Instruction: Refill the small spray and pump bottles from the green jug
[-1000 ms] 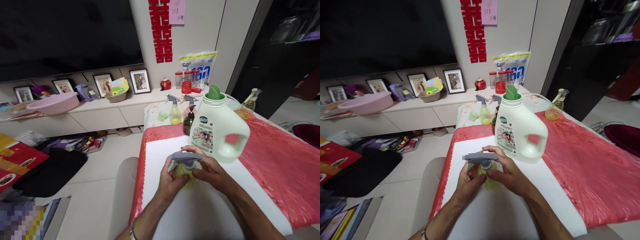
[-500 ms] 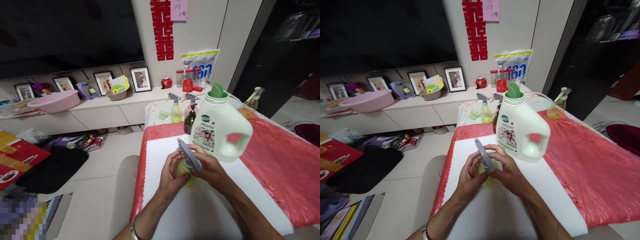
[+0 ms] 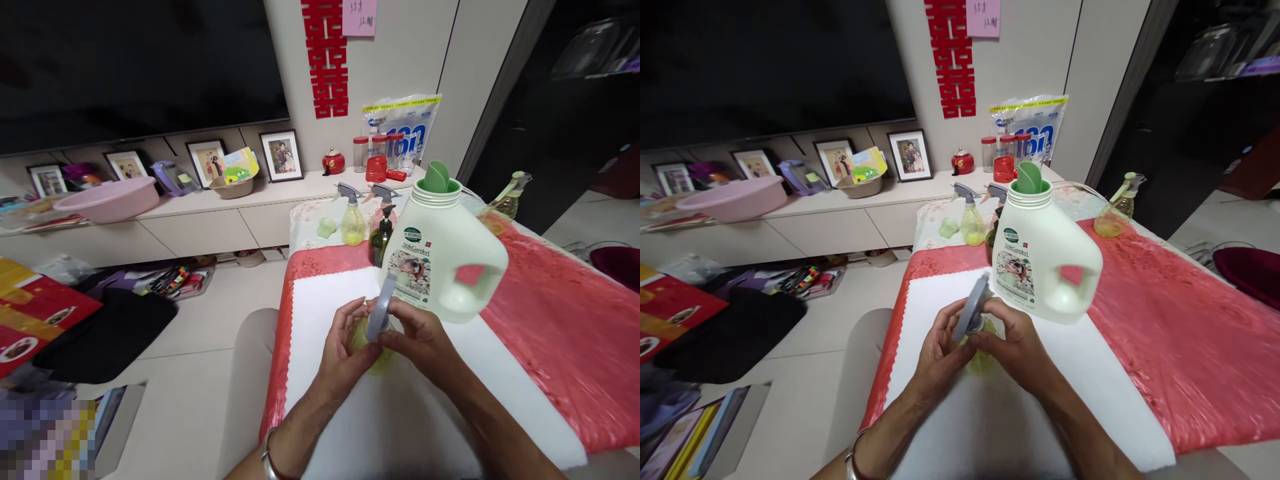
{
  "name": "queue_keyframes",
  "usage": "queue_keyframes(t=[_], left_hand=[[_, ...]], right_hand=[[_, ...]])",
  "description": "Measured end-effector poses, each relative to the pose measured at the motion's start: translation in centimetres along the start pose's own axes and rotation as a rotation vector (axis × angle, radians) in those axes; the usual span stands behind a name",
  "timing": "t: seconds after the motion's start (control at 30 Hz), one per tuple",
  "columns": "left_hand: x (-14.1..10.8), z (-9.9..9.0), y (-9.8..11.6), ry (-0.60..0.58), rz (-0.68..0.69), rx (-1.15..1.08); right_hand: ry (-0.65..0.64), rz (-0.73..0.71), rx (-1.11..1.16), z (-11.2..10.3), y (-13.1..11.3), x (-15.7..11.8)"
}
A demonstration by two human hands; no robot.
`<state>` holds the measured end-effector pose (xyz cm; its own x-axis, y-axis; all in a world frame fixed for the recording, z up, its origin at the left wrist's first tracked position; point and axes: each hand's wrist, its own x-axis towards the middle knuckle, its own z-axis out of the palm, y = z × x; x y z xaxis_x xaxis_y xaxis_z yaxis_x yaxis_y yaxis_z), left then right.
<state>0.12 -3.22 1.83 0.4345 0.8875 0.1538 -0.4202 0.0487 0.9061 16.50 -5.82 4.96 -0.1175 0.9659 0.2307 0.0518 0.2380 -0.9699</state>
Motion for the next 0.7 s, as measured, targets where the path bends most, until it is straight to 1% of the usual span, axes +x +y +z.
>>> queue_keyframes(t=[0.07, 0.13, 0.2, 0.3, 0.33, 0.37, 0.43, 0.5, 0.57, 0.63, 0.7], left_hand=[[-0.1, 0.1, 0.1, 0.027, -0.029, 0.014], [0.0, 0.2, 0.1, 0.035, -0.035, 0.009], [0.0, 0.3, 0.2, 0.023, -0.018, -0.001], [0.0, 0.4, 0.3, 0.002, -0.008, 0.020], [0.0, 0.4, 0.4, -0.001, -0.022, 0.047], [-0.1, 0.4, 0.4, 0.000, -0.044, 0.084], [-0.2, 0.5, 0.4, 0.014, -0.099, 0.169], [-0.3, 0.6, 0.2, 0.025, -0.139, 0.233], [-0.3, 0.8, 0.0, 0.027, -0.105, 0.285], [-0.2, 0.9, -0.3, 0.048, -0.049, 0.338], [-0.1, 1.0, -0.4, 0.078, -0.014, 0.298]], right_hand=[[0.107, 0.018, 0.000, 0.9, 0.8, -0.2], [0.162, 0.023, -0.004, 1.5, 1.0, -0.3], [0.109, 0.009, 0.000, 1.5, 0.7, -0.3], [-0.059, -0.012, 0.021, 0.7, 0.0, -0.1], [-0.086, -0.013, 0.027, 0.5, -0.2, 0.0], [-0.086, -0.011, 0.031, 0.4, -0.2, 0.0], [-0.024, -0.002, 0.032, 0.6, 0.1, -0.1], [0.078, 0.009, 0.030, 1.3, 0.6, -0.3], [0.162, 0.021, 0.031, 2.0, 1.0, -0.5], [0.182, 0.028, 0.045, 2.3, 0.9, -0.6], [0.120, 0.030, 0.072, 1.9, 0.6, -0.5]])
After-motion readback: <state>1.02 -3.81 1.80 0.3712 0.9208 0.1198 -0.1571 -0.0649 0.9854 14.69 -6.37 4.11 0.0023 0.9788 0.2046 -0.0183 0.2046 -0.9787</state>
